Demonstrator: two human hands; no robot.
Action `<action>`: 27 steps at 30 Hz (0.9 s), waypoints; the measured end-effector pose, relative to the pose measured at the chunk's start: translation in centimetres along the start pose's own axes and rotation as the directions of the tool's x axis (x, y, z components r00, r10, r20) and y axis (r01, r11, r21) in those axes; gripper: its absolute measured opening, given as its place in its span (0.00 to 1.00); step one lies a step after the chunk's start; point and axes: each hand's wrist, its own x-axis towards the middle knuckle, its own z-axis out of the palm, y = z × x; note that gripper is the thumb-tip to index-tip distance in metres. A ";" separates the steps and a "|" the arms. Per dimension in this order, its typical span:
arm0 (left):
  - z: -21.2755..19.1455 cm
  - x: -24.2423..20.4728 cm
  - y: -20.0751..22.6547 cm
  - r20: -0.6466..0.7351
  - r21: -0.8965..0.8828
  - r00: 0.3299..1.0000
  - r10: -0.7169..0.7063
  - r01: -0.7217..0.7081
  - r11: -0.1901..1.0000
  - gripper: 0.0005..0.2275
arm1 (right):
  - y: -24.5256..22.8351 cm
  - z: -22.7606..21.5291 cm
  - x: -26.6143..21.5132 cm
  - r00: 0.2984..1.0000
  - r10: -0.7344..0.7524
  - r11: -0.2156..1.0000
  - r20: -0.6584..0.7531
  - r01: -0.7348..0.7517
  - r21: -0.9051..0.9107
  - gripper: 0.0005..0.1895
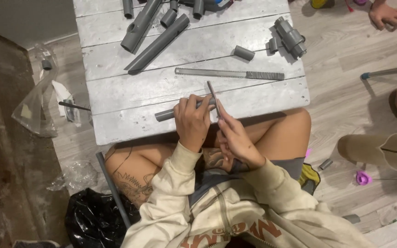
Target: The person uses a hand file to smooth the cut edge of a grey PVC pipe.
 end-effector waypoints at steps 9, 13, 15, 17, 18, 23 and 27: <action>-1.3 1.1 1.0 -0.005 0.001 1.000 0.003 -0.003 1.000 0.11 | 4.7 -2.2 1.1 0.991 -0.135 0.988 0.022 0.136 -0.077 0.32; -0.5 0.9 0.4 -0.020 -0.038 1.000 0.019 -0.019 0.999 0.12 | -1.8 0.0 -0.1 0.999 0.033 0.999 -0.011 -0.032 0.042 0.31; -0.1 0.3 0.0 -0.002 -0.017 1.000 0.009 -0.009 1.000 0.12 | -1.0 0.2 -0.8 0.995 0.100 0.994 0.024 -0.101 0.033 0.33; -0.8 0.7 0.7 0.001 -0.007 1.000 -0.011 0.011 1.000 0.11 | -1.5 0.4 -0.4 0.994 0.108 0.993 0.012 -0.108 0.054 0.32; -1.2 1.2 0.9 0.007 -0.003 1.000 -0.016 0.016 1.000 0.11 | -1.9 0.5 -0.1 0.994 0.106 0.991 -0.012 -0.104 0.083 0.31; -0.4 0.6 -0.2 -0.043 -0.035 0.999 0.001 -0.003 0.999 0.11 | -1.2 0.8 -0.9 0.993 0.117 0.993 0.009 -0.117 0.007 0.31; -1.4 1.4 1.0 -0.015 -0.039 1.000 -0.026 0.026 0.999 0.10 | -3.5 0.5 -0.1 0.995 0.102 0.994 0.006 -0.102 0.038 0.32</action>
